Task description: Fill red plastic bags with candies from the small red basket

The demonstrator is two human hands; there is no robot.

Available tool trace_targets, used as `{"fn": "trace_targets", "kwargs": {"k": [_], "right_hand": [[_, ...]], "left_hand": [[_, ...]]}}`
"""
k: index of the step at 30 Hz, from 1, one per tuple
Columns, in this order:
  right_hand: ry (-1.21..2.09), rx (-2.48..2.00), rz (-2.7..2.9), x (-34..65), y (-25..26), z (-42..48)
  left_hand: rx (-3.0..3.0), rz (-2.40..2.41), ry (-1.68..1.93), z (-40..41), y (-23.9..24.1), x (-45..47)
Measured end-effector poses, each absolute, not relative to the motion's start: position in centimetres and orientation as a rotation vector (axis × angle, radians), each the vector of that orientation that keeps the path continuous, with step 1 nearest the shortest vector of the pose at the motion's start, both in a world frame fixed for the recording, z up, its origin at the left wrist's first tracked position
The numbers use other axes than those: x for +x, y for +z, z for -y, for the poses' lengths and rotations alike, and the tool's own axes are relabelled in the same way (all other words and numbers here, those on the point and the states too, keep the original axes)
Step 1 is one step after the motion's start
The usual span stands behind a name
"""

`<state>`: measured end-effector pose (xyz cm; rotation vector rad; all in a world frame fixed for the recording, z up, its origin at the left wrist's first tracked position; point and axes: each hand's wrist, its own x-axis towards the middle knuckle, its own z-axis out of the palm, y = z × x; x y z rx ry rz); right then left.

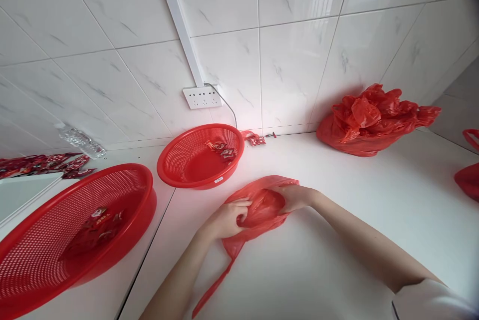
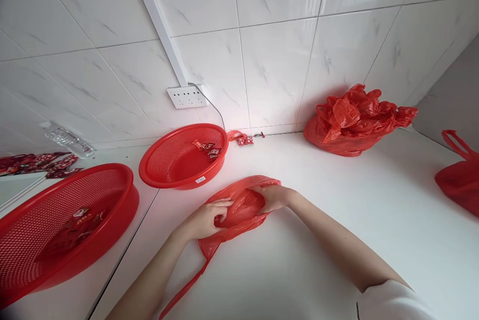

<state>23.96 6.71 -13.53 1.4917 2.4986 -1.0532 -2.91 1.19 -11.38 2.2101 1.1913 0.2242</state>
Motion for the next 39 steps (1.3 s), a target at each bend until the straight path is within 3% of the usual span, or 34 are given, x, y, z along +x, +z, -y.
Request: {"fn": "trace_targets", "kwargs": {"k": [4, 7, 13, 19, 26, 39], "right_hand": [[-1.003, 1.497, -2.468, 23.6, -12.0, -6.9], [-1.015, 1.480, -2.498, 23.1, -9.0, -6.3], [-1.096, 1.268, -2.737, 21.9, -2.7, -3.8], [-1.068, 1.154, -2.920, 20.7, -0.6, -1.5], [-1.012, 1.232, -2.971, 20.9, -2.2, -2.4], [-0.535, 1.521, -3.137, 19.7, -5.2, -4.6]], "left_hand": [[1.938, -1.344, 0.567, -1.8, -11.3, -3.3], [1.329, -1.452, 0.909, -2.6, -10.5, -4.2], [0.477, -1.218, 1.051, -4.1, -9.2, -6.6], [0.585, -0.995, 1.350, -3.3, -10.3, -5.9], [0.872, -1.079, 1.197, -1.5, -10.6, -4.7], [0.779, -0.937, 1.205, -0.6, -11.2, -3.0]]}}
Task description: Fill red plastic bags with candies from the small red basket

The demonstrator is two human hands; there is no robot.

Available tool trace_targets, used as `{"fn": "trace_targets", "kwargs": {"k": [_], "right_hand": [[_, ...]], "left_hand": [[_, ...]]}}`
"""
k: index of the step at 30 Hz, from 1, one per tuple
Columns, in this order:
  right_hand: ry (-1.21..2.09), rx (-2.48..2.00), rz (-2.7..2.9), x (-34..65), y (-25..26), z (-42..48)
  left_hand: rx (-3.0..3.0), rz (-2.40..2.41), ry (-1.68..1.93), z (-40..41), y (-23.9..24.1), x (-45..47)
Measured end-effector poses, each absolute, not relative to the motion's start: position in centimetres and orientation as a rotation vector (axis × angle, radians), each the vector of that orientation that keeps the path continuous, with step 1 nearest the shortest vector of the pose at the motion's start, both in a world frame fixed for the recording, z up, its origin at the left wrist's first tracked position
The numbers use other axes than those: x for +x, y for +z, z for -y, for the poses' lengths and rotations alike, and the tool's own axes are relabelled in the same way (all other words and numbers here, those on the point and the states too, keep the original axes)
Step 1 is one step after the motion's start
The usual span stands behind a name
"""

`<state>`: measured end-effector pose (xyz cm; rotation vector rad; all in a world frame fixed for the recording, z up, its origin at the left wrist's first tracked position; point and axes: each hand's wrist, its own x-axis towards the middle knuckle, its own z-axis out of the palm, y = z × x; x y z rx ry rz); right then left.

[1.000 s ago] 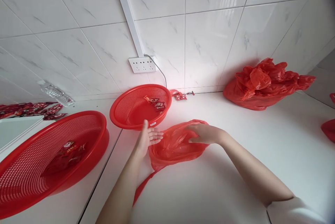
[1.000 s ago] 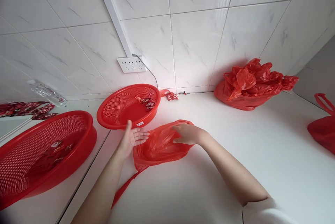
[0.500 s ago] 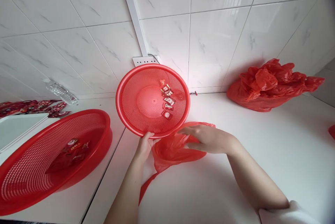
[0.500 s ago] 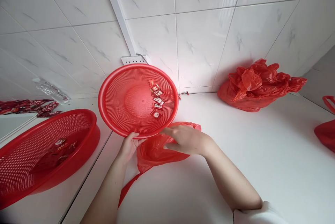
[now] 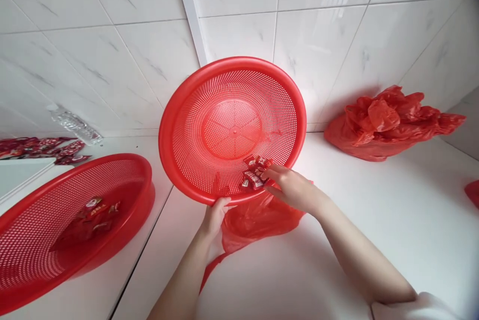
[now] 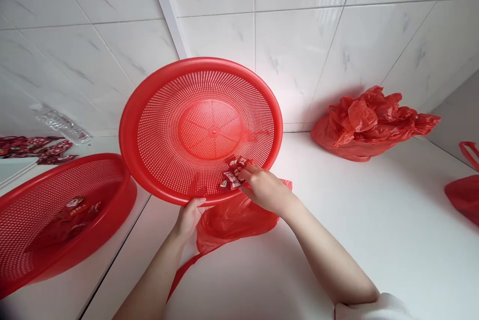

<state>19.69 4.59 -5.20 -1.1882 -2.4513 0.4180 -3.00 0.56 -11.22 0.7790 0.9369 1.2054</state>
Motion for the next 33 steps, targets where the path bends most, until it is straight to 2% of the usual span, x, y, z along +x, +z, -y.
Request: {"fn": "trace_targets", "kwargs": {"k": [4, 7, 12, 19, 25, 29, 33], "right_hand": [[0.076, -1.301, 2.308, 19.0, -7.1, -5.8], [-0.005, -1.310, 2.357, 19.2, -8.2, -6.6], [0.226, -1.166, 2.481, 19.9, -8.2, -6.8], [0.581, -1.216, 2.395, 20.8, -6.4, -6.3], [0.918, -1.014, 2.504, 21.2, -4.8, -5.0], [0.904, -0.983, 2.480, 20.7, -5.2, -5.1], [0.649, -1.029, 2.344, 19.8, -6.4, -6.0]], "left_hand": [[0.793, -0.922, 1.218, -0.4, -11.4, -2.9], [0.795, -0.909, 1.246, -0.5, -11.6, -2.8], [0.755, -0.926, 1.267, -0.8, -11.7, -2.9], [0.781, -0.977, 1.268, -1.0, -11.7, -3.0], [0.749, -0.990, 1.201, -1.0, -11.4, -3.1], [0.732, -0.964, 1.137, -1.0, -11.1, -3.1], [0.739, -0.927, 1.118, -0.8, -11.1, -2.9]]}}
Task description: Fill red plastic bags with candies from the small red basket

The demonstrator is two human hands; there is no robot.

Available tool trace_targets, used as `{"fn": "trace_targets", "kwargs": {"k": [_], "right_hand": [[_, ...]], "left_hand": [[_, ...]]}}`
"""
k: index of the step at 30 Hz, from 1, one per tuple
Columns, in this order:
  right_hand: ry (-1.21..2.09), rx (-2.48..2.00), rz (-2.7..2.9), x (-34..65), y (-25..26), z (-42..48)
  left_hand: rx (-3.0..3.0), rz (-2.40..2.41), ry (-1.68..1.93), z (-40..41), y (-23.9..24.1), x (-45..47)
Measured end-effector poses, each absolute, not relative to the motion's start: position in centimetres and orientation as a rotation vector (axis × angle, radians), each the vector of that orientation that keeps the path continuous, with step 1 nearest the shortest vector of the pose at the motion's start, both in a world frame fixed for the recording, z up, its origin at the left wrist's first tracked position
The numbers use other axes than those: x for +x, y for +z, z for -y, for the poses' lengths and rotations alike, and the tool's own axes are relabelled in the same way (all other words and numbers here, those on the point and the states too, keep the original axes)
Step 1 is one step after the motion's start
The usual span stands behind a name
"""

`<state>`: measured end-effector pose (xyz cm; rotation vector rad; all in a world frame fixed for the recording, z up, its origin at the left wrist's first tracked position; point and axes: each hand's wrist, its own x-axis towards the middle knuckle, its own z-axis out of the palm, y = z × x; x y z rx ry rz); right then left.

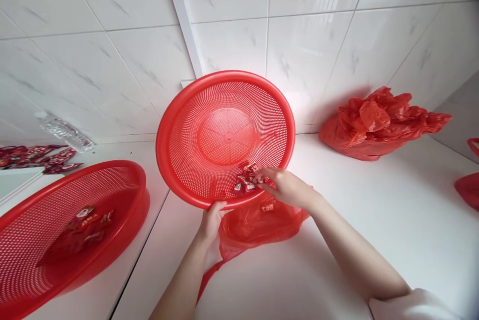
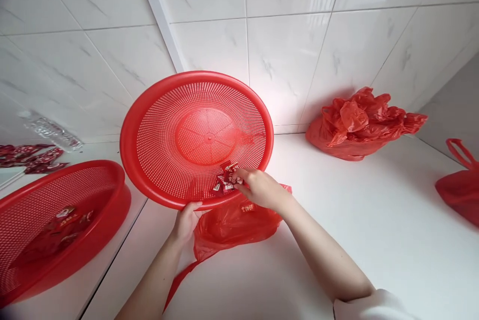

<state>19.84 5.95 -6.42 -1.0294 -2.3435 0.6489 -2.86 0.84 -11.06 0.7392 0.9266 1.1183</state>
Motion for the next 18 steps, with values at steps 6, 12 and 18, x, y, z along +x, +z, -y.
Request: {"fn": "trace_targets", "kwargs": {"k": [6, 12, 18], "right_hand": [[0.429, -1.202, 2.473, 19.2, -7.9, -6.8], [0.734, -1.066, 2.436, 20.4, -6.3, -6.2], [0.957, -0.968, 2.547, 20.7, -5.8, -6.0]], "left_hand": [[0.735, -0.957, 1.128, -0.7, -11.6, -2.9], [0.790, -0.983, 1.247, -1.0, -11.6, -3.5], [0.814, -1.020, 1.326, -1.4, -12.1, -4.1]]}}
